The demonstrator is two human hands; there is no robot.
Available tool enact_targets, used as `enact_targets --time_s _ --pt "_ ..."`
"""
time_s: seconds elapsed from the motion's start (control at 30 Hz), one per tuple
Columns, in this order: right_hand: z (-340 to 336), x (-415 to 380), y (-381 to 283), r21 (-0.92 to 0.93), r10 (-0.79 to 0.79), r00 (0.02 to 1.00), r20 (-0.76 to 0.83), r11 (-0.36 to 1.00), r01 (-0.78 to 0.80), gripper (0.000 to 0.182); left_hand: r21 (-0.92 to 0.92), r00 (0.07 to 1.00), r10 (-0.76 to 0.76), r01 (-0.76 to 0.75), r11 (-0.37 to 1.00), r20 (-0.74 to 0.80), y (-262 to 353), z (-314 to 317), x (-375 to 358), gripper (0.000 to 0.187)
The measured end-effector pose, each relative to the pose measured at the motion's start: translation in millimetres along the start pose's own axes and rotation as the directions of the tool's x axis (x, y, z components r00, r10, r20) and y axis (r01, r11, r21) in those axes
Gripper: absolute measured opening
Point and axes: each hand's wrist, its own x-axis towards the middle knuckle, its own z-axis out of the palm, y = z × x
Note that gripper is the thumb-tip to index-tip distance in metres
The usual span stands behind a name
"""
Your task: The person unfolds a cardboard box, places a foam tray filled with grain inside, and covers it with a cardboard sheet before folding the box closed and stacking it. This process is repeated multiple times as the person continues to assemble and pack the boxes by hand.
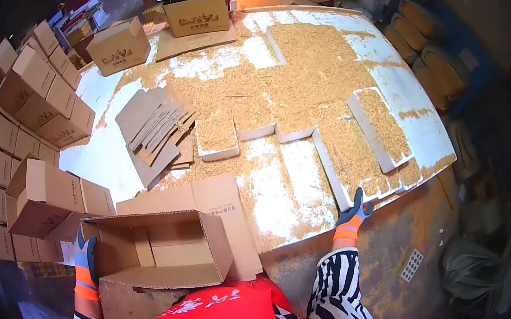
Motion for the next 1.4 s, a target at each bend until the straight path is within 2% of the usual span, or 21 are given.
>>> enact_targets --time_s 0.17,0.23,0.3,0.33,0.43,0.57,0.63,0.67,0.7,0.73,0.83,0.9,0.97,1.0,1.1,1.13,1.2,1.23,1.3,1.37,1.4 --pt "-14.5 -28.7 -35.1 0.116 -0.033 0.96 0.278 0.993 0.0 0.058 0.107 0.995 0.103 -0.102 0.989 -0.001 -13.4 -3.9 6.4 0.051" --pt "-36.5 -29.4 -42.6 0.122 -0.094 0.871 0.482 0.992 0.04 0.056 0.1 0.995 0.102 -0.102 0.99 0.005 -14.6 -1.6 8.3 0.051" --pt "-32.6 -67.1 -82.0 0.116 0.042 0.789 0.613 0.983 -0.142 0.052 0.24 0.99 0.136 -0.124 0.963 -0.036 -40.8 -8.1 18.1 0.053" --pt "-28.0 -82.3 -98.0 0.103 0.073 0.741 0.667 0.977 -0.189 0.051 0.138 0.997 0.077 -0.073 0.988 -0.025 -14.8 3.0 11.9 0.053" --pt "0.2 -149.3 -151.8 0.017 0.188 0.604 0.774 0.948 -0.317 0.049 -0.206 0.993 0.081 -0.097 0.974 -0.089 -55.9 11.3 29.7 0.054" --pt "29.4 -229.4 -183.4 -0.116 0.231 0.463 0.856 0.957 -0.265 0.045 -0.194 0.997 -0.072 0.071 0.978 0.002 -3.8 24.1 11.7 0.059" --pt "33.9 -255.5 -183.7 -0.165 0.235 0.425 0.874 0.967 -0.195 0.041 -0.191 0.998 0.061 -0.064 0.98 -0.022 8.3 27.9 5.6 0.06" --pt "21.0 -237.5 -166.9 -0.154 0.163 0.424 0.891 0.986 -0.057 0.029 -0.213 0.995 0.102 -0.105 0.971 -0.024 4.8 28.4 6.3 0.057" --pt "19.2 -245.2 -157.5 -0.039 -0.108 0.254 0.961 0.858 0.512 0.02 -0.234 0.989 0.143 -0.145 0.961 -0.027 -4.0 29.1 9.5 0.055" --pt "22.5 -259.0 -159.9 -0.03 -0.078 0.18 0.981 0.849 0.527 0.019 -0.248 0.983 0.185 -0.183 0.951 -0.015 -11.6 29.9 13.6 0.051" --pt "32.6 -291.2 -155.3 0.241 -0.113 -0.215 0.97 0.546 0.802 0.028 -0.567 0.98 0.129 -0.019 0.824 0.153 -20.5 25.7 12.7 0.06" --pt "50.0 -350.8 -172.8 -0.271 0.242 0.122 0.963 0.849 0.454 0.056 -0.583 0.982 0.125 -0.021 0.813 0.14 -7.7 20.6 2.5 0.052" --pt "57.3 -368.3 -166.8 -0.305 0.266 0.157 0.951 0.887 0.346 0.061 -0.66 0.981 0.153 -0.038 0.75 0.117 8.9 17.4 -10.1 0.045" --pt "62.2 -375.2 -167.6 -0.32 0.286 0.146 0.947 0.889 0.329 0.062 -0.781 0.968 0.149 0.069 0.621 0.204 6.2 14.9 -9.3 0.046" --pt "66.7 -384.0 -159.0 -0.405 0.359 0.201 0.911 0.872 0.274 0.062 -0.76 0.969 0.154 0.047 0.649 0.192 2.6 12.2 -9.9 0.048" --pt "72.5 -383.6 -159.7 -0.448 0.426 0.147 0.893 0.8 0.399 0.06 -0.573 0.987 0.128 -0.05 0.818 0.096 -10.6 17.0 -4.9 0.05" --pt "85.6 -375.2 -159.2 -0.457 0.532 0.064 0.845 0.654 0.603 0.055 -0.357 0.979 0.202 -0.175 0.918 0.038 -13.5 15.4 -3.6 0.051" --pt "89.6 -376.0 -163.0 -0.467 0.597 0.092 0.797 0.512 0.721 0.048 -0.235 0.969 0.244 -0.233 0.944 0.021 -12.0 15.1 -4.5 0.052" --pt "96.8 -366.4 -160.8 -0.392 0.716 0.21 0.666 0.096 0.915 0.046 -0.24 0.964 0.266 -0.25 0.938 0.033 -8.5 18.5 -5.8 0.053" --pt "103.3 -368.7 -157.8 0.072 0.684 0.124 0.719 -0.25 0.966 0.053 -0.246 0.957 0.286 -0.265 0.932 0.055 -16.8 20.9 -0.4 0.052" --pt "107.5 -376.9 -161.0 0.116 0.707 0.129 0.696 -0.288 0.951 0.05 -0.162 0.956 0.283 -0.268 0.95 0.075 -13.2 19.0 -0.8 0.051"
